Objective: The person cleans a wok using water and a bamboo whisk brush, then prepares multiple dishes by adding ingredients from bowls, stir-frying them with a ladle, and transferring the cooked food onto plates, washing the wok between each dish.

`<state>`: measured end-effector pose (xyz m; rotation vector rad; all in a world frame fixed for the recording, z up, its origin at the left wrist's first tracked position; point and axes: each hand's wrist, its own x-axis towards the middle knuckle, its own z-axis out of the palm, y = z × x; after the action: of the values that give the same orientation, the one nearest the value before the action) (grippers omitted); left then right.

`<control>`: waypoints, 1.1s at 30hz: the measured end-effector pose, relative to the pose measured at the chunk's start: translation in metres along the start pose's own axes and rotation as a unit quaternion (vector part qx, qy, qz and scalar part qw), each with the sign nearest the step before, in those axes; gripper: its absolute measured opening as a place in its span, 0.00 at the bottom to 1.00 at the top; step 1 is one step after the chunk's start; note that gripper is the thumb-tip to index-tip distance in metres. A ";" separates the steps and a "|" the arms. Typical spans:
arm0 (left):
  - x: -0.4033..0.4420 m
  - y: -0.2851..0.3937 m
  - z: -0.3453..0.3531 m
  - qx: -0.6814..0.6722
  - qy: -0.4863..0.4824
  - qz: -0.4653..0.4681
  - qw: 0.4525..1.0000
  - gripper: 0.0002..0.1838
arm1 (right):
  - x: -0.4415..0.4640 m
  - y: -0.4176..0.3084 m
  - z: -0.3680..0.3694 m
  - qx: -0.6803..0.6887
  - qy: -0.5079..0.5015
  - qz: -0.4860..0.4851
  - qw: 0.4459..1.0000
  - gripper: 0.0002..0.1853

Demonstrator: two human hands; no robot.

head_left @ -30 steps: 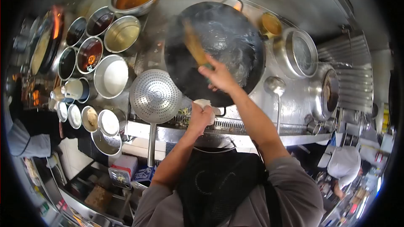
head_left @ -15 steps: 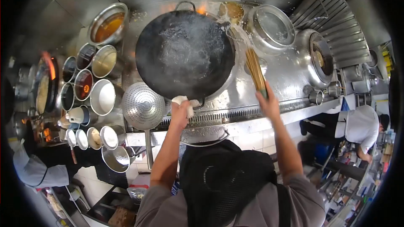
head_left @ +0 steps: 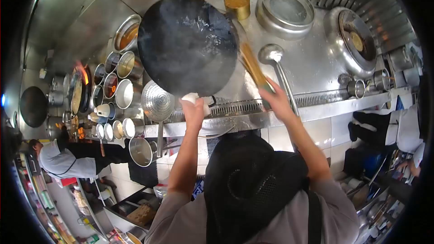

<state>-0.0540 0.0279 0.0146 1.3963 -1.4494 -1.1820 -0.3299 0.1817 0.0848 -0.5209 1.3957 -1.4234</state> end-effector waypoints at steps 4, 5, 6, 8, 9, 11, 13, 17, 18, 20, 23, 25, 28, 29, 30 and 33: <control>-0.030 0.018 0.004 0.124 -0.027 0.138 0.982 0.36 | 0.063 -0.052 0.043 0.172 -0.084 0.028 0.981 0.38; -0.030 -0.004 0.000 0.122 -0.021 0.137 0.983 0.36 | 0.066 -0.063 0.048 0.238 -0.098 0.019 0.966 0.38; -0.026 -0.041 -0.004 0.175 -0.067 0.198 0.962 0.36 | 0.055 -0.071 0.046 0.250 -0.109 -0.003 0.962 0.37; -0.032 -0.007 0.006 0.183 -0.064 0.255 0.947 0.33 | 0.020 -0.078 0.031 0.292 -0.126 0.022 0.948 0.36; -0.034 0.012 0.011 0.187 -0.062 0.284 0.938 0.32 | 0.012 -0.077 0.029 0.343 -0.128 0.050 0.929 0.35; -0.036 0.038 0.013 0.185 -0.086 0.237 0.950 0.30 | 0.028 -0.061 0.042 0.282 -0.126 0.027 0.951 0.36; -0.019 -0.024 0.013 0.184 -0.105 0.175 0.962 0.28 | 0.033 -0.047 0.071 0.014 -0.088 0.031 0.996 0.41; 0.010 -0.020 -0.015 0.199 -0.067 0.253 0.944 0.26 | 0.042 0.071 0.081 -0.499 -0.125 -0.175 0.840 0.34; 0.013 -0.012 -0.018 0.162 -0.059 0.210 0.962 0.25 | 0.063 0.074 0.056 -0.582 -0.083 -0.100 0.802 0.34; 0.020 0.002 -0.024 0.046 -0.035 0.108 0.992 0.25 | 0.122 0.035 0.006 -0.668 0.045 -0.047 0.742 0.33; 0.050 -0.008 -0.027 -0.072 -0.047 -0.009 0.996 0.22 | 0.147 -0.079 0.002 -0.612 0.106 -0.235 0.748 0.33; 0.073 -0.032 -0.033 -0.164 -0.093 -0.159 0.969 0.18 | 0.125 -0.133 0.026 -0.527 0.183 -0.294 0.776 0.34; 0.081 -0.061 -0.044 -0.278 -0.135 -0.211 0.928 0.17 | 0.062 -0.134 0.029 -0.452 0.246 -0.437 0.737 0.35; 0.077 -0.050 -0.049 -0.311 -0.140 -0.233 0.911 0.17 | 0.029 -0.115 0.039 -0.430 0.276 -0.409 0.756 0.37; 0.070 -0.013 -0.051 -0.355 -0.099 -0.296 0.881 0.13 | 0.014 -0.055 0.010 -0.471 0.354 -0.407 0.698 0.38; 0.075 -0.026 -0.044 -0.413 -0.142 -0.298 0.849 0.12 | -0.068 0.088 -0.083 -0.639 0.102 0.082 0.758 0.43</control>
<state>-0.0111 -0.0504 -0.0038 1.0634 -0.4808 -2.1505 -0.3440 0.2968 0.0086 -1.0525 2.4325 -0.1569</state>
